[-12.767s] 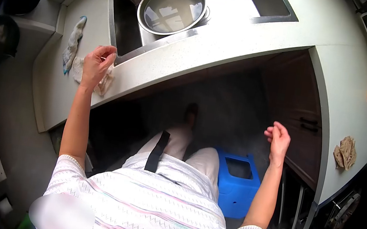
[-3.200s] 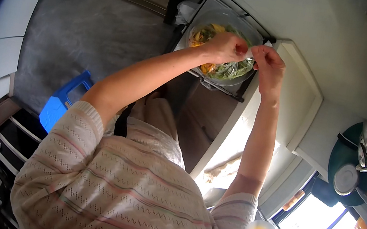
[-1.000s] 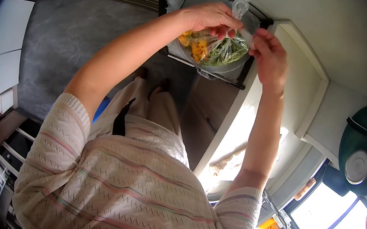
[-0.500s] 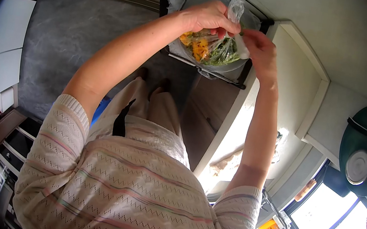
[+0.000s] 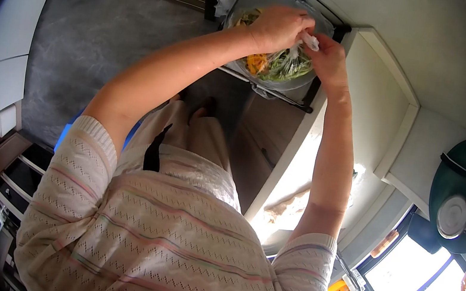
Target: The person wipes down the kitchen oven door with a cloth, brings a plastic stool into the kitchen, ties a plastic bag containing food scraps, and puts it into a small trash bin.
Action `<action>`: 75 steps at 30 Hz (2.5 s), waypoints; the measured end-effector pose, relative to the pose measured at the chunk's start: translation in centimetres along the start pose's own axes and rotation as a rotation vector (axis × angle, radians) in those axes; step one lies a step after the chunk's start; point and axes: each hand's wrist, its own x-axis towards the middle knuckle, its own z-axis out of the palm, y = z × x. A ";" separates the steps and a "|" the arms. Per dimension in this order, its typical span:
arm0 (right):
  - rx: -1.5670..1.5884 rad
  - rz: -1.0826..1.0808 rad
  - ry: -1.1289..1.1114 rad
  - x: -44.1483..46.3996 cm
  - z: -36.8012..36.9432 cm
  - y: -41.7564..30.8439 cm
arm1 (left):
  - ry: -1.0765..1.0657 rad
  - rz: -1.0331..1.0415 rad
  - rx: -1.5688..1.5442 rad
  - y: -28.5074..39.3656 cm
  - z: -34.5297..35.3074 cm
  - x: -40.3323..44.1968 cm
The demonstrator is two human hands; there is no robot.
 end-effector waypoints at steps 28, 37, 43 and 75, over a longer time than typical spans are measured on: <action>-0.611 -0.094 0.177 0.2 0.0 -1.2 | -0.228 -0.178 -0.345 -0.3 -6.8 -0.8; -0.968 -0.253 0.068 -4.6 3.9 -1.0 | -0.193 -0.189 -0.384 -1.3 -7.0 -1.7; -0.702 -0.247 0.101 -4.6 2.9 -0.4 | -0.258 -0.373 -0.506 -0.4 -7.6 -1.9; -0.756 -0.103 0.259 -4.9 2.4 -0.1 | -0.088 -0.189 -0.483 0.7 -6.7 -1.6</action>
